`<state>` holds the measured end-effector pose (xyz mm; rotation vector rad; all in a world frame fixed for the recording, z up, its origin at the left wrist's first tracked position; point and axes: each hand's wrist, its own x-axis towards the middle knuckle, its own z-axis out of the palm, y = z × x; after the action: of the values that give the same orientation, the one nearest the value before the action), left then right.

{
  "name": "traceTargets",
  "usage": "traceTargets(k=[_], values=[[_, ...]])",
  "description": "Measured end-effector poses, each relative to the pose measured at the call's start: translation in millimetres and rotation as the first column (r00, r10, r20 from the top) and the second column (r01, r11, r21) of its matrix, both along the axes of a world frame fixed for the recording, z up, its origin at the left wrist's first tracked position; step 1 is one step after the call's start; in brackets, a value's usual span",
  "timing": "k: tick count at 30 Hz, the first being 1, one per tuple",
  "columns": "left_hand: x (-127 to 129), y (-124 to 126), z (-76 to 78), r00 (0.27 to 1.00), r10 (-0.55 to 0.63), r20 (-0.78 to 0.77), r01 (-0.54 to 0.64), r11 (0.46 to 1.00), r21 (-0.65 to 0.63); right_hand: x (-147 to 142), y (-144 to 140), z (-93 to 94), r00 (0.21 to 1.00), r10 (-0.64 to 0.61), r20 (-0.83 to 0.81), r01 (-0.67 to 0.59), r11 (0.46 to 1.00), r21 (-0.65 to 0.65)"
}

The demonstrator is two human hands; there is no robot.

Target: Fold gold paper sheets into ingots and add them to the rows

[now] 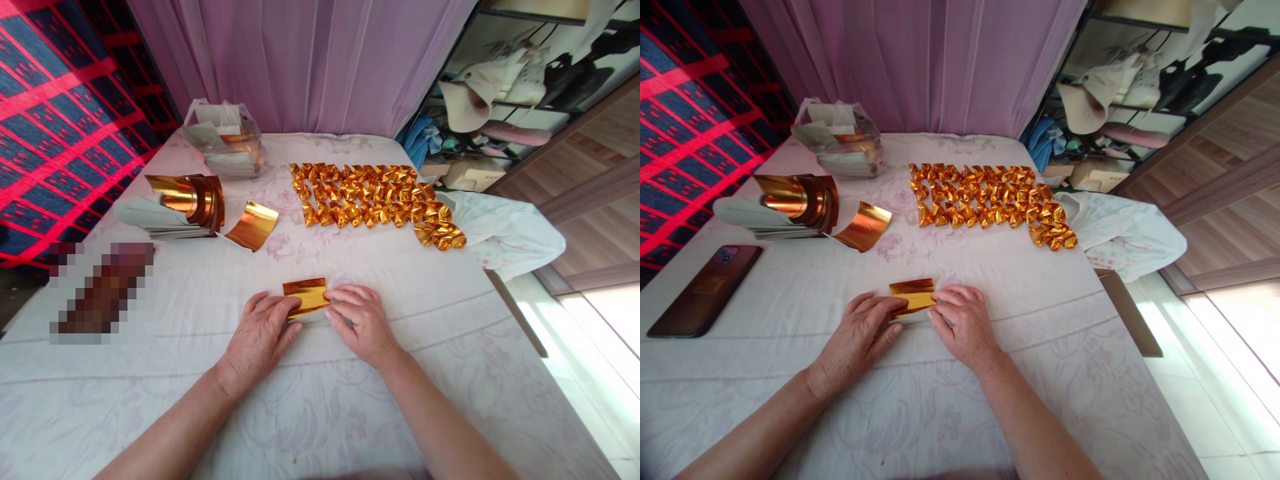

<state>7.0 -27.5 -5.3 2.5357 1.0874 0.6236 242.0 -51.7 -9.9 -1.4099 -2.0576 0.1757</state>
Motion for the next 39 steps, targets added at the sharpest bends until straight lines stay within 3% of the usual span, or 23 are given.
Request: traceTargets(k=[3, 7, 11, 16, 21, 39], values=[[-0.6, -1.0, -0.5, 1.000, 0.010, 0.013, -0.011, 0.998, 0.055, -1.1, 0.7, -0.6, 1.000, -0.011, -0.013, 0.011, 1.000, 0.001], [1.5, -6.3, 10.1, 1.000, 0.008, 0.002, -0.008, 0.972, 0.235, -1.8, 1.7, -1.0, 0.999, -0.018, -0.027, 0.018, 1.000, 0.000], [7.6, -16.6, 19.9, 0.994, -0.106, -0.012, 0.104, 0.928, 0.357, -3.4, 2.4, 0.0, 0.999, -0.033, -0.020, 0.033, 0.999, 0.002], [14.6, -25.1, 12.1, 0.972, -0.200, -0.127, 0.232, 0.910, 0.343, -5.6, 3.6, 1.1, 0.998, -0.055, -0.019, 0.055, 0.998, 0.007], [15.0, -25.8, 3.3, 0.966, -0.170, -0.193, 0.225, 0.924, 0.309, -6.3, 5.0, -0.6, 0.998, -0.064, -0.028, 0.065, 0.998, 0.010], [14.7, -27.3, -2.3, 0.966, -0.162, -0.202, 0.202, 0.959, 0.197, -6.4, 8.1, -2.2, 0.996, -0.068, -0.051, 0.069, 0.998, 0.012]])
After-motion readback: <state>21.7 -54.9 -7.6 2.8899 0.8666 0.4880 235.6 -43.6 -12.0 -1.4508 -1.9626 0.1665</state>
